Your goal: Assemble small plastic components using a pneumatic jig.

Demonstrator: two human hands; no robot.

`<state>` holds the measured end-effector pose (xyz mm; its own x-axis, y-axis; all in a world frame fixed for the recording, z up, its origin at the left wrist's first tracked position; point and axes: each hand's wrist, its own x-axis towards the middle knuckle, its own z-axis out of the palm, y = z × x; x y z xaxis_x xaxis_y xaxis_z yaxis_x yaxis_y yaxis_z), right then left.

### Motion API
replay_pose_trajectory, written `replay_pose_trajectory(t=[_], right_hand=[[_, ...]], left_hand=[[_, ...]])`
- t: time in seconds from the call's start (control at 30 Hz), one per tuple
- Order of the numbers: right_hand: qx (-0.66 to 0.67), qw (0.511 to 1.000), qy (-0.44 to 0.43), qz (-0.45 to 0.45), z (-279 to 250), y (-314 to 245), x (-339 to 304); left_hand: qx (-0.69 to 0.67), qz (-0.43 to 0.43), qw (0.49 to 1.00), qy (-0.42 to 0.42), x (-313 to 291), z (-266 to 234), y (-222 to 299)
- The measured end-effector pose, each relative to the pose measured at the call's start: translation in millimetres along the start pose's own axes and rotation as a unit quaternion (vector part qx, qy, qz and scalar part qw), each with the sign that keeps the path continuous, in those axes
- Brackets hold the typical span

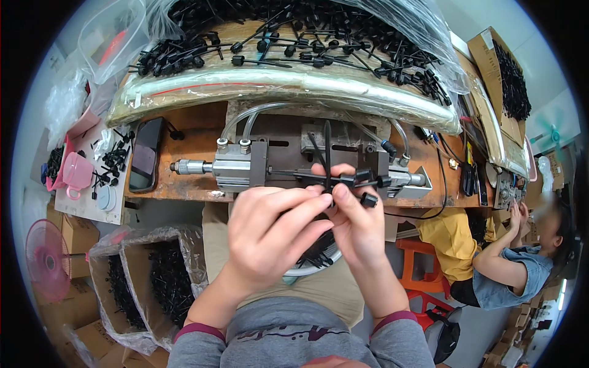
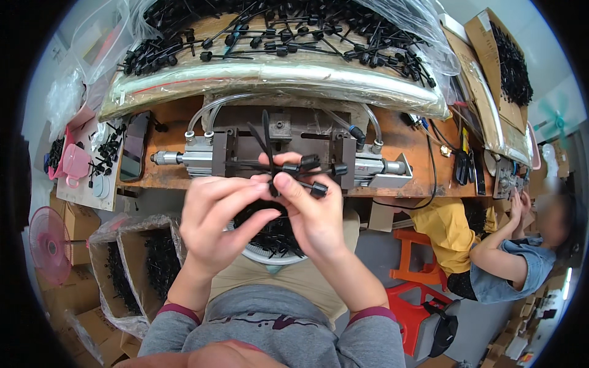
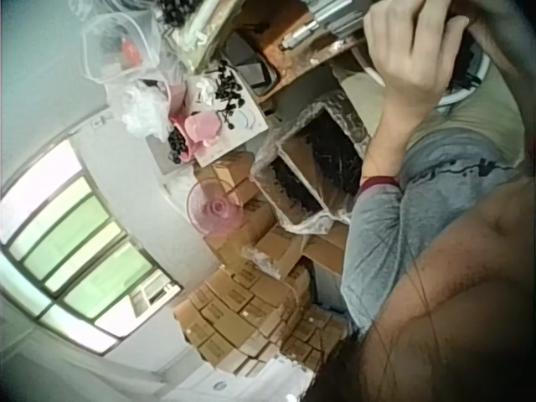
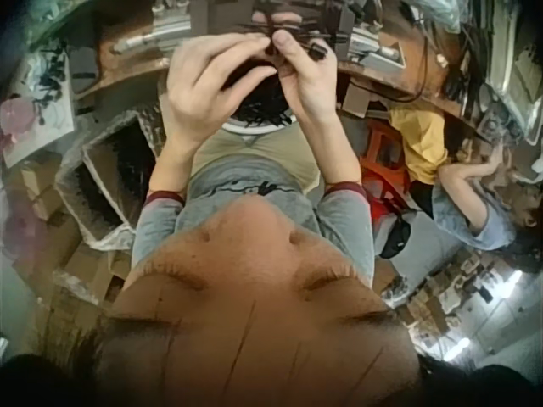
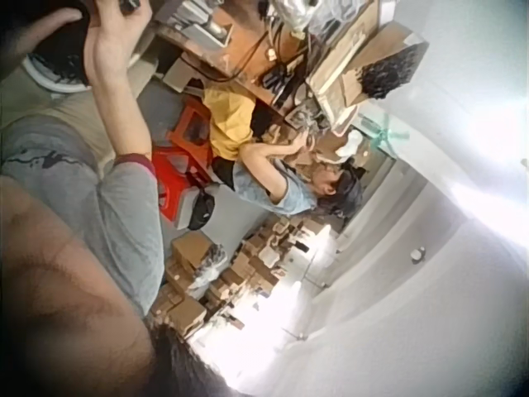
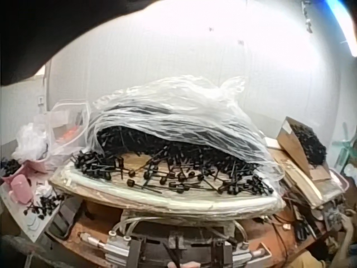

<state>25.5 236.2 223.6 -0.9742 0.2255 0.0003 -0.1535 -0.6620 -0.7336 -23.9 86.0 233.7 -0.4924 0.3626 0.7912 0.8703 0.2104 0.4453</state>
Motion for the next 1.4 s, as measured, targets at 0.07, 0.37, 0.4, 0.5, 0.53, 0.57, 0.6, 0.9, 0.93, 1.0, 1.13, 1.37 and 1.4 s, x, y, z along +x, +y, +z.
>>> replay_pose_trajectory(t=[0.07, 0.37, 0.4, 0.5, 0.53, 0.57, 0.6, 0.9, 0.93, 1.0, 1.13, 1.37, 1.4], right_hand=[[0.023, 1.000, 0.012, -0.009, -0.1, 12.0, -8.0], [0.000, 0.998, 0.066, 0.001, -0.1, 18.9, -17.9], [-0.013, 0.997, 0.071, -0.014, -0.9, 20.4, -18.3], [-0.042, 0.995, 0.085, -0.040, -2.7, 24.9, -18.6], [-0.045, 0.994, 0.089, -0.040, -2.6, 24.7, -18.3], [-0.047, 0.994, 0.092, -0.039, -2.6, 24.6, -18.0], [-0.051, 0.994, 0.091, -0.041, -2.9, 24.7, -17.7], [-0.103, 0.988, 0.101, -0.061, -11.9, 3.8, -10.7], [-0.105, 0.986, 0.107, -0.072, -13.6, 1.8, -11.1], [-0.111, 0.982, 0.122, -0.096, -19.3, -2.4, -13.3], [-0.163, 0.956, 0.144, -0.197, -27.7, -8.7, -19.6], [-0.327, 0.890, 0.129, -0.288, -31.2, -6.0, -28.1], [-0.345, 0.882, 0.125, -0.294, -34.0, -5.3, -29.2]], left_hand=[[0.013, 0.007, 1.000, -0.004, -3.6, 8.3, -2.4], [0.028, -0.001, 1.000, 0.011, -15.7, 16.6, 2.6], [0.029, 0.003, 0.999, 0.017, -16.5, 17.9, 2.6], [0.044, 0.013, 0.999, 0.014, -17.7, 19.2, -0.2], [0.042, 0.007, 0.999, 0.015, -17.7, 19.3, 0.1], [0.041, 0.001, 0.999, 0.016, -16.8, 19.1, 1.1], [0.039, -0.005, 0.999, 0.017, -15.9, 18.7, 2.1], [-0.001, -0.107, 0.994, -0.015, -14.4, 7.2, 11.0], [-0.020, -0.113, 0.993, -0.025, -16.1, 5.6, 9.8], [-0.063, -0.123, 0.989, -0.047, -22.0, 4.5, 4.5], [-0.084, -0.147, 0.981, -0.095, -27.7, 12.8, -2.4], [0.124, -0.031, 0.974, -0.187, -34.9, 34.6, -14.7], [0.130, -0.030, 0.973, -0.187, -32.9, 36.1, -14.7]])
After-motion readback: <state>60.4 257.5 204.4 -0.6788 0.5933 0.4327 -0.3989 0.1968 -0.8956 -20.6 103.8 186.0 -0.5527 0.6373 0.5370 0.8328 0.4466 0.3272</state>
